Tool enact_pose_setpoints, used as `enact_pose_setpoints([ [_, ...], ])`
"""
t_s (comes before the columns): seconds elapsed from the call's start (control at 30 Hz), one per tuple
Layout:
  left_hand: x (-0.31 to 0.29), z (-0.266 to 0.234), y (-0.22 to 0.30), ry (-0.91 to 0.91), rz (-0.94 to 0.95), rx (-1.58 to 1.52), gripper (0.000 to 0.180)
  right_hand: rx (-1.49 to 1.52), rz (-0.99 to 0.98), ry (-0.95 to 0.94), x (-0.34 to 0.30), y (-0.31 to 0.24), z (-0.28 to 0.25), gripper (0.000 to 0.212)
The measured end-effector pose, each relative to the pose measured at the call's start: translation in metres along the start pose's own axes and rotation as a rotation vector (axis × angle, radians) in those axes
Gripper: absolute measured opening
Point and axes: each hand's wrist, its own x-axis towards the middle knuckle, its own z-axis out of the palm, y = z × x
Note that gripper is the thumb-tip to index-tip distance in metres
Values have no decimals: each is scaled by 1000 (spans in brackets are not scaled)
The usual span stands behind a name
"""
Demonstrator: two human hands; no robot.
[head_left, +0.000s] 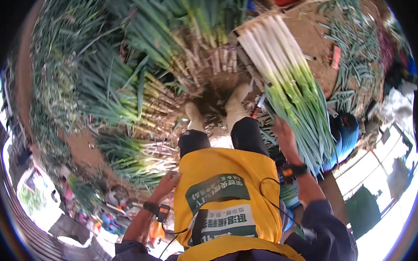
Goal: Cleaning, trimming, and bundling green onions in an agricultural processing facility.
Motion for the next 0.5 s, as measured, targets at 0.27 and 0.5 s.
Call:
enact_pose_setpoints([
  [0.27, -13, -16, -70, -79, 170, 5, 40, -437, 246, -159, -146, -21, 21, 40],
  [0.5, -48, -80, -63, -429, 99, -60, 37, -552, 279, -330, -165, -55, 60, 28],
])
